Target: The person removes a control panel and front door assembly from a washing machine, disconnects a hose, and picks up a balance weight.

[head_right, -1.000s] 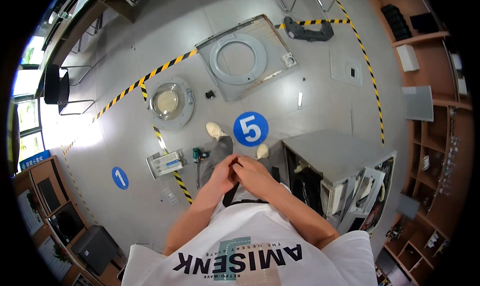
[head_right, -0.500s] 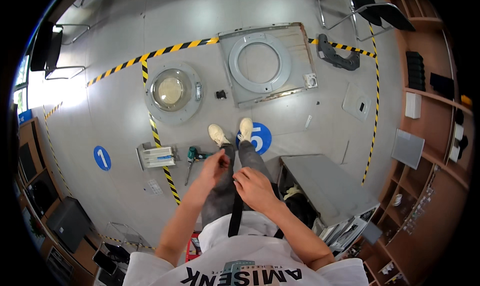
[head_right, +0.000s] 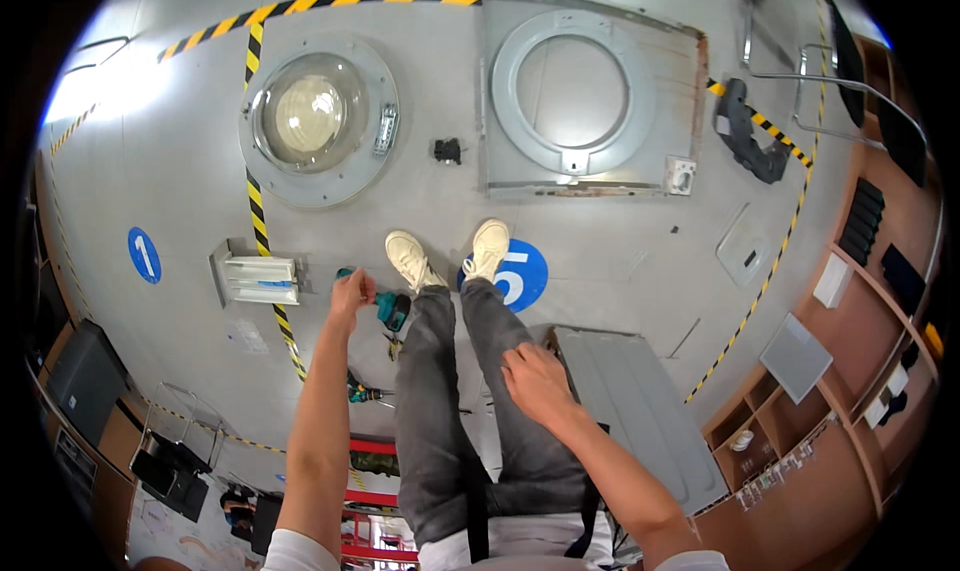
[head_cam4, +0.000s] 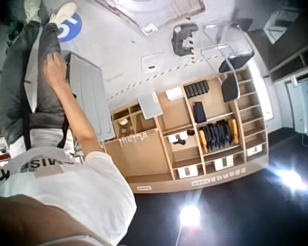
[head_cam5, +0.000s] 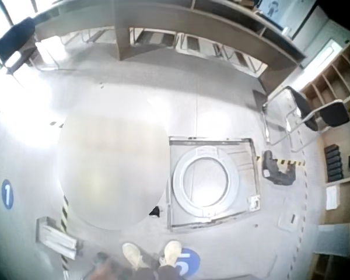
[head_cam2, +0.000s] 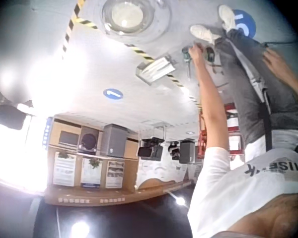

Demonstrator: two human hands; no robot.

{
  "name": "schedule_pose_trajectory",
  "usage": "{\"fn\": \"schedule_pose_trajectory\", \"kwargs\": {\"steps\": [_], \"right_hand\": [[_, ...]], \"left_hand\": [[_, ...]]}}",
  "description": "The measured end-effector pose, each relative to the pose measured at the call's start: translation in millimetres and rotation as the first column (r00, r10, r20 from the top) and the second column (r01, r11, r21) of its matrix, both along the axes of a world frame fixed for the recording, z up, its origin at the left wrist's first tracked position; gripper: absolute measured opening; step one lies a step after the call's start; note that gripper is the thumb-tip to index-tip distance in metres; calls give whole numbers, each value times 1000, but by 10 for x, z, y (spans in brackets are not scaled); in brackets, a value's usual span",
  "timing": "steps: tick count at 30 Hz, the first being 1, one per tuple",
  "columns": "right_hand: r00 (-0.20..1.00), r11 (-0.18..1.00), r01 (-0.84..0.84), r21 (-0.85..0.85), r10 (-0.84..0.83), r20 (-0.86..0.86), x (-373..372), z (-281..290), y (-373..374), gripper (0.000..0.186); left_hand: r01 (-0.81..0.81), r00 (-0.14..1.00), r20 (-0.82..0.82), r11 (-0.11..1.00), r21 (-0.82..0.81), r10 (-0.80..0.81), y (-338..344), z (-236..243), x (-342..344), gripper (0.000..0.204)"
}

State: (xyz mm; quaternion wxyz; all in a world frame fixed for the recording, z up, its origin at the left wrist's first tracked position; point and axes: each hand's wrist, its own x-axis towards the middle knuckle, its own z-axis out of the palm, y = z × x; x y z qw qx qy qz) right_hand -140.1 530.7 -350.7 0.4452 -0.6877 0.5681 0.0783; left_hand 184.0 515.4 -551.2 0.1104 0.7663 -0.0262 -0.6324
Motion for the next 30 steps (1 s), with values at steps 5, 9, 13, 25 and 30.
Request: {"fn": "schedule_pose_trajectory", "kwargs": {"steps": [5, 9, 13, 25, 30], "right_hand": [[995, 994, 70, -89, -75, -60, 83, -529, -6, 8], [990, 994, 79, -71, -87, -110, 157, -667, -96, 8], [992, 993, 93, -72, -98, -76, 206, -740, -153, 9], [992, 997, 70, -27, -73, -99, 345, -789, -100, 13], [992, 997, 75, -6, -75, -104, 339, -762, -52, 13]], "left_hand": [[-37, 998, 45, 999, 30, 36, 53, -1031, 249, 27], [20, 995, 102, 1000, -16, -19, 129, -1914, 604, 18], [91, 968, 245, 983, -158, -50, 305, -2621, 918, 20], [45, 877, 479, 984, -170, 43, 488, -3259, 1005, 22], [38, 876, 482, 991, -126, 27, 418, -3192, 999, 24]]}}
